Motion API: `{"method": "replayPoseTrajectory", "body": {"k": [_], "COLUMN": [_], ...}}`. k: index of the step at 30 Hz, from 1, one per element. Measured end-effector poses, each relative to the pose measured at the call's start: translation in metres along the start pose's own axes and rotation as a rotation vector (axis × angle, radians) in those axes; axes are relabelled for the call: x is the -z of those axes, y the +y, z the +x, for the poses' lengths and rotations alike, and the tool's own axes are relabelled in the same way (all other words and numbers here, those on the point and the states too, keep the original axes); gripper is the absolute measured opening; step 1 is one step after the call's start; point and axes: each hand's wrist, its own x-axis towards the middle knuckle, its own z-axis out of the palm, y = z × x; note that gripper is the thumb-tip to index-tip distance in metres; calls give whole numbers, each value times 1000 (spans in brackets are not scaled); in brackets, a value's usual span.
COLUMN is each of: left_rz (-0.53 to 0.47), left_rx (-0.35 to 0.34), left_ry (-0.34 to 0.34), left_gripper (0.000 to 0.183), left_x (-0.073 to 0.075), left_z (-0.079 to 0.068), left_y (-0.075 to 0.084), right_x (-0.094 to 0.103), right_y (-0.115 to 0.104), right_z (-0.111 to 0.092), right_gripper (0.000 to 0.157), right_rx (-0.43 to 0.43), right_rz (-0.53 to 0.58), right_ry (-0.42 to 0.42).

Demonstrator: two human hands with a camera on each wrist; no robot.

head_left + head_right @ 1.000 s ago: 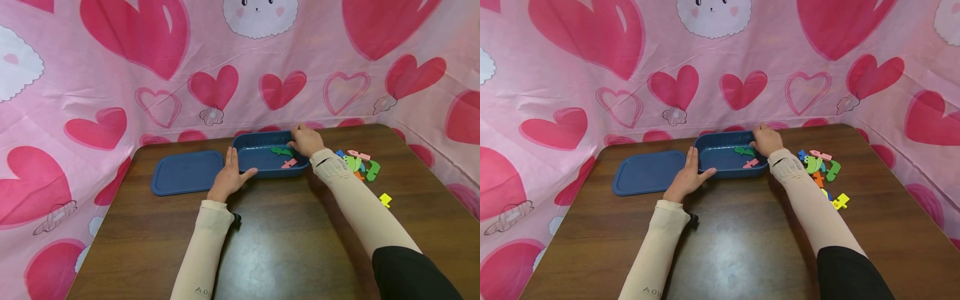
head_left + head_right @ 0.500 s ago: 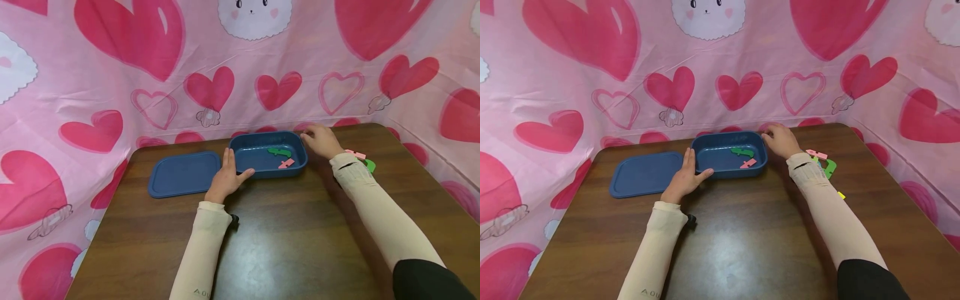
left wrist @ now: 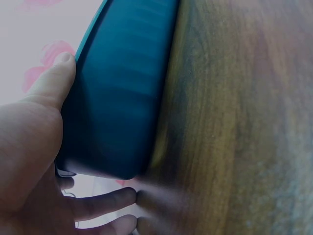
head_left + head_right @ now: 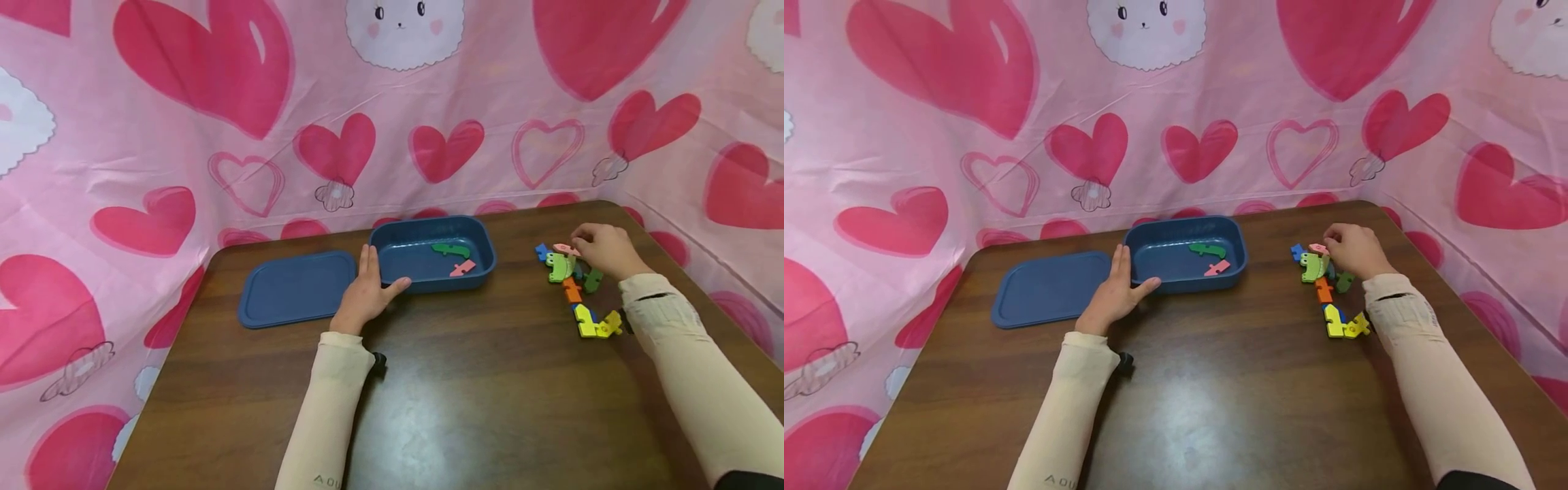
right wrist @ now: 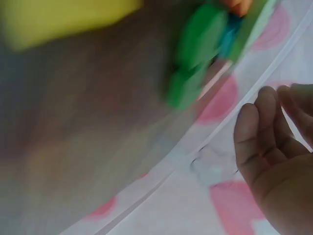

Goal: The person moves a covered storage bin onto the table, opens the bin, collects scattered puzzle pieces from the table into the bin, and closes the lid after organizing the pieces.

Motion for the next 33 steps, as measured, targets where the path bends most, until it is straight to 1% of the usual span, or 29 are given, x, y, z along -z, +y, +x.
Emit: {"method": "replayPoseTrajectory", "body": {"k": [1,4,8,12,15,17,20,22,24,26,28,31,33], "left_rz": [1,3,0,-1,-3,-10,-10,-9,-6,-8,-9,-4,2], "left_rx": [0,-1,0,3,3,0,-8,-11,-11,-9,-9,-9,-11], "left_ry": [3,7,3,-1,-2,1,9,11,10,7,5,5,7], "left_gripper": [109,109,107,106,106,105,106,106,106,106,106,107,107], "left_x": [0,-1,-1,0,0,0,-1,-1,-2,-2,-2,-2,-1], "left_z": [0,0,0,-1,-1,-1,0,0,0,1,0,0,0], "left_y": [0,-1,-2,-2,-2,-2,-3,-3,-3,-3,-2,-1,-1], "right_x": [3,8,10,11,13,16,20,21,20,19,18,18,18], "right_y": [6,25,43,54,58,59,59,58,57,57,58,61,63], "right_z": [-4,-16,-28,-38,-43,-47,-51,-54,-56,-59,-61,-63,-62], "right_gripper": [23,23,29,31,28,25,23,27,35,37,36,22,20], "right_rx": [-10,7,54,85,83,72,29,-24,-71,-92,-98,-78,-68], "right_rz": [-12,-77,-160,-230,-258,-262,-258,-243,-216,-189,-170,-176,-181], "right_ry": [-23,-90,-184,-211,-207,-210,-234,-265,-295,-298,-284,-231,-210]}}
